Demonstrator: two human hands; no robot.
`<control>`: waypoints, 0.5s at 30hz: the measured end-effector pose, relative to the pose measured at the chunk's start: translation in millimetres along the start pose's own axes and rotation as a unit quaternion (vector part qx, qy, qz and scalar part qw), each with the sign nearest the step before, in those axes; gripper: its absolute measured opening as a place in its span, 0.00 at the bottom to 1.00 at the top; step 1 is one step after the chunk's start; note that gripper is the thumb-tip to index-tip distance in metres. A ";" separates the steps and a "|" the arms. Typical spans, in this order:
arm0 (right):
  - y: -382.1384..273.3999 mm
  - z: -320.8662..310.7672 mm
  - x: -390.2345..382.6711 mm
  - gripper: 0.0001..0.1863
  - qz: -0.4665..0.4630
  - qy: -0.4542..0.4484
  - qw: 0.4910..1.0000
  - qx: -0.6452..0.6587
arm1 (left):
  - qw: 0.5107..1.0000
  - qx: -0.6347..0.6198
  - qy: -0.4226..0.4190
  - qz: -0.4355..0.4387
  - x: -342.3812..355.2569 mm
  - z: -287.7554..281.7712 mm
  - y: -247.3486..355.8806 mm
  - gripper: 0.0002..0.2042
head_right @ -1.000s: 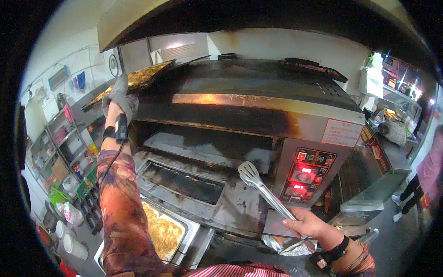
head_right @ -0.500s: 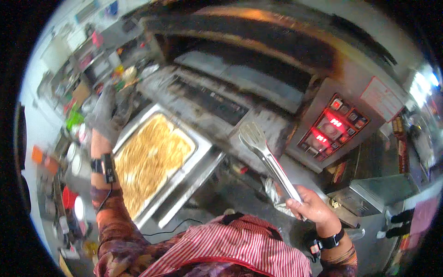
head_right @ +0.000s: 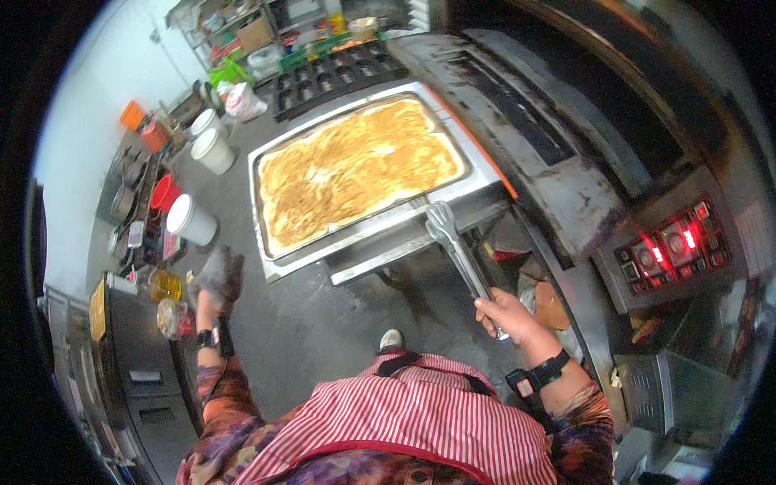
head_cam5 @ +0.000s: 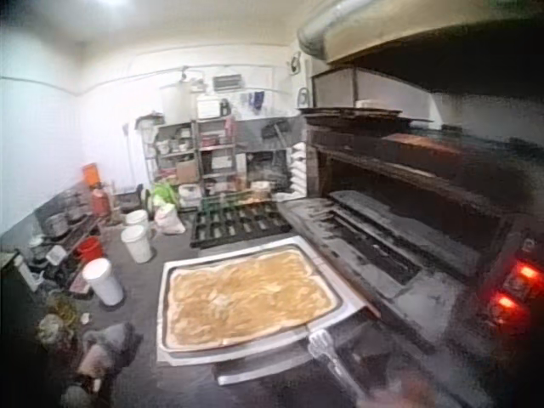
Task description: The person removes a tray of baked flatbread from an oven and places it on a counter. Then the person shapes multiple dough balls by hand into a container and covers them with a cloth.
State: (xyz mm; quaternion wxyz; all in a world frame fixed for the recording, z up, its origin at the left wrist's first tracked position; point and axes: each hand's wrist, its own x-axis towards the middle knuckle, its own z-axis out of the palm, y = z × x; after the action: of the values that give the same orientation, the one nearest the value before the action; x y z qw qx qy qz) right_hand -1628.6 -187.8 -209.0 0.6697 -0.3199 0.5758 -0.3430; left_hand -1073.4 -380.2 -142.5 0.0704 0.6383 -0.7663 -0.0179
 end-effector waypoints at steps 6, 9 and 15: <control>-4.5 50.4 67.8 0.16 0.024 0.009 0.999 0.041 | 0.975 0.062 0.046 0.207 28.9 105.0 -94.5 0.11; -0.5 74.3 96.5 0.15 0.037 -0.013 0.999 0.021 | 0.978 0.073 -0.034 0.193 43.5 110.1 -101.9 0.10; 3.9 124.0 149.1 0.12 0.033 0.007 0.999 0.034 | 0.979 0.025 -0.150 0.137 69.9 67.5 -68.2 0.08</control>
State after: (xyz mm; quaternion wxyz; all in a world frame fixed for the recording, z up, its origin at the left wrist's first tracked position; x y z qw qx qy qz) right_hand -1490.3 -304.9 -278.1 0.6872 -0.2750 0.5788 -0.3423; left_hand -1027.9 -465.6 -211.3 -0.0598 0.5186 -0.8488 -0.0841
